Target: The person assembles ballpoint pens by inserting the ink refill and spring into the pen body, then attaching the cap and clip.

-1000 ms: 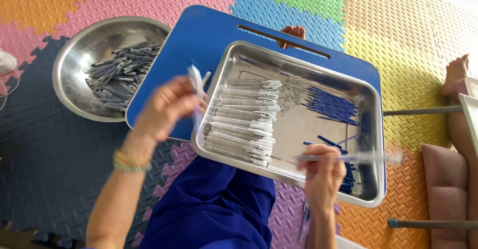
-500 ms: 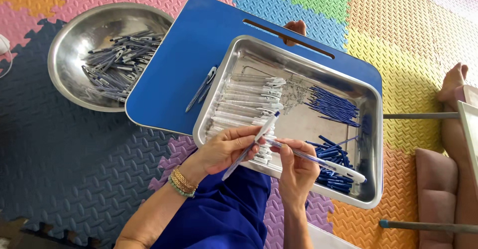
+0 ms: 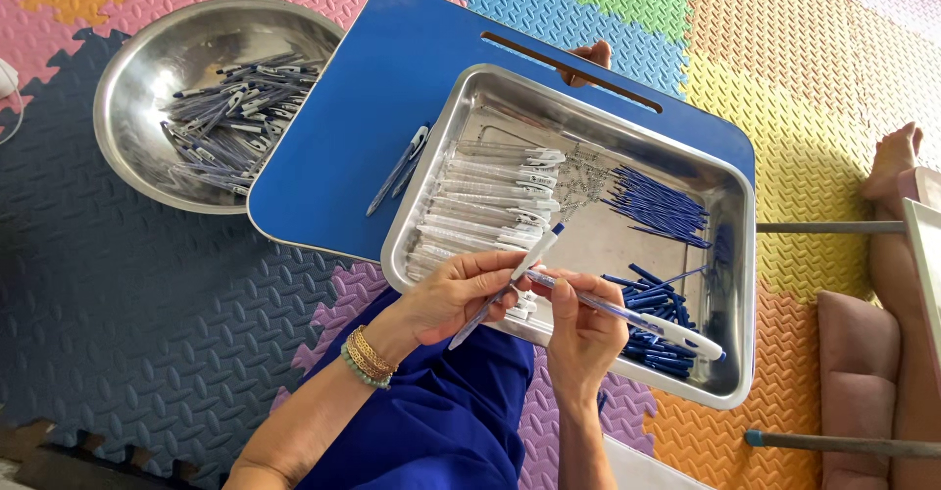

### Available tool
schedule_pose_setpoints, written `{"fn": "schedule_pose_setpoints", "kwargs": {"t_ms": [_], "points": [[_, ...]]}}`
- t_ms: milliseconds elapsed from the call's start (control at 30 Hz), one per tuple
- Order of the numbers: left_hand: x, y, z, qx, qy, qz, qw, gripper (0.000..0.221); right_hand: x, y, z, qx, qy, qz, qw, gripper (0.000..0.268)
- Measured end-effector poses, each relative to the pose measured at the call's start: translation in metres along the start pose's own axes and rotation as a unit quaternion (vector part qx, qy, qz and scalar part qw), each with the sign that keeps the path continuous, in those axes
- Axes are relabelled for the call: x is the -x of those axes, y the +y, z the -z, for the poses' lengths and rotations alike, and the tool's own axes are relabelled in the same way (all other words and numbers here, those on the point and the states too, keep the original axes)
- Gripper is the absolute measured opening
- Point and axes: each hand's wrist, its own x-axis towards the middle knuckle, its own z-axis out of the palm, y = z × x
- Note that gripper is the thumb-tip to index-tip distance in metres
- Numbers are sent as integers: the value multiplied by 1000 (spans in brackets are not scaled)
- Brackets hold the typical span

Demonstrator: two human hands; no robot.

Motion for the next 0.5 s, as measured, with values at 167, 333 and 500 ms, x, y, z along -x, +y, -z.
{"fn": "schedule_pose_setpoints", "kwargs": {"t_ms": [167, 333, 500], "points": [[0, -12, -11, -61, 20, -54, 996, 47, 0, 8, 2, -9, 17, -7, 1000, 15], [3, -24, -18, -147, 58, -93, 983, 50, 3, 13, 3, -8, 25, -2, 1000, 17], [2, -40, -20, -128, 120, -119, 977, 44, 6, 32, 6, 104, -25, 200, 974, 11]]}}
